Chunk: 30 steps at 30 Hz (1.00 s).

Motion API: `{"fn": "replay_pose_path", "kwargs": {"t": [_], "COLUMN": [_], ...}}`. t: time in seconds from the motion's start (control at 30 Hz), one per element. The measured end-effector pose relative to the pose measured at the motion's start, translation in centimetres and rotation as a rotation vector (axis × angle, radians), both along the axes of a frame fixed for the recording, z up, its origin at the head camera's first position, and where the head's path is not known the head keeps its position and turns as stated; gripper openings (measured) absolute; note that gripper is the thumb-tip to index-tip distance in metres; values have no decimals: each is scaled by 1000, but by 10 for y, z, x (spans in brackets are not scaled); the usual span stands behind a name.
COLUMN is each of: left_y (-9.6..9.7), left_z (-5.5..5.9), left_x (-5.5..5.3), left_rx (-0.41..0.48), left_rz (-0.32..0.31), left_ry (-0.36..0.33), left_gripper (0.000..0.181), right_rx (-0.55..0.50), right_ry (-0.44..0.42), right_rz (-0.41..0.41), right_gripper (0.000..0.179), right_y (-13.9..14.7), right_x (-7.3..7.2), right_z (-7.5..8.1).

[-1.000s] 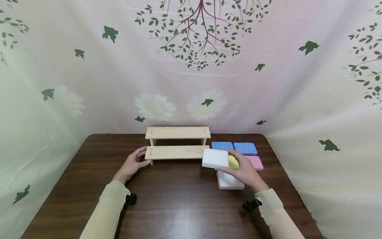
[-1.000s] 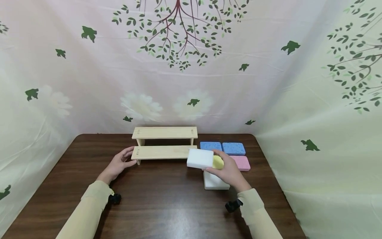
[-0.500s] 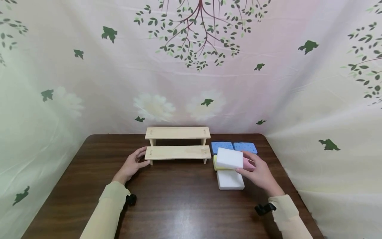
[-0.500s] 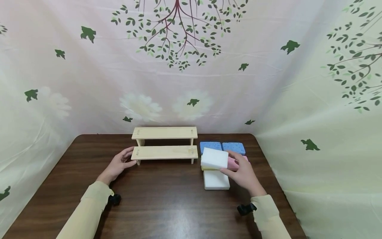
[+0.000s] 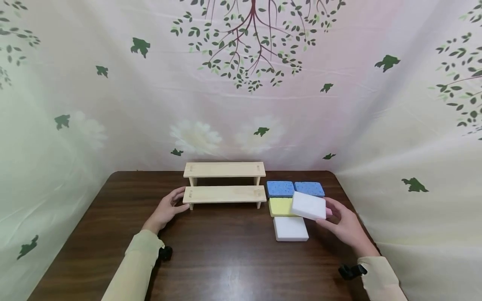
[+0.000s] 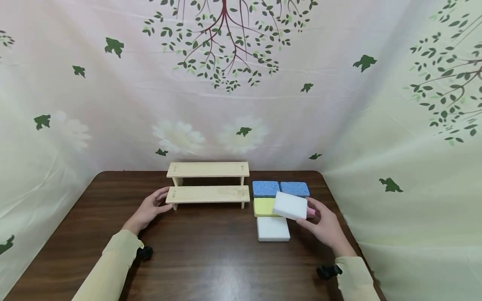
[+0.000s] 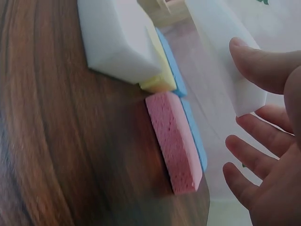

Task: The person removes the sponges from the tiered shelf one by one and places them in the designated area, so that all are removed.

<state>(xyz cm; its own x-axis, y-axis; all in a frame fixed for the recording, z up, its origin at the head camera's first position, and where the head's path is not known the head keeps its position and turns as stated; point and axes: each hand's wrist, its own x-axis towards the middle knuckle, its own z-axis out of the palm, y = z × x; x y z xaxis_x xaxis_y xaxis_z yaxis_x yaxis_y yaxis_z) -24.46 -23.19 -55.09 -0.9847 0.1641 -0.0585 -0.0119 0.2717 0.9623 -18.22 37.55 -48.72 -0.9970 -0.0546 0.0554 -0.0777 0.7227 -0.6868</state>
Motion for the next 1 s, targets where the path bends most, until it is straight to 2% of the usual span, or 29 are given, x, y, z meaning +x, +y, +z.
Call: {"fn": "replay_pose_path", "kwargs": {"t": [0.23,0.53,0.77,1.0], "left_y": [0,1,0,0], "left_z": [2,1,0,-6], "left_x": [1,-3,-4,-8], "left_rx": [3,0,-15,-8], "left_rz": [13,15,12,15], "left_ry": [-7,-7,-8,-8], "left_gripper": [81,81,81,81], "right_rx": [28,51,81,101], "right_ry": [8,26,27,2], "right_rz": [26,99,94,96], "right_gripper": [94,87,85,85], "right_y": [12,29,37,47], "right_x": [1,6,8,10], "right_z": [-3,-8,-14,-21]}}
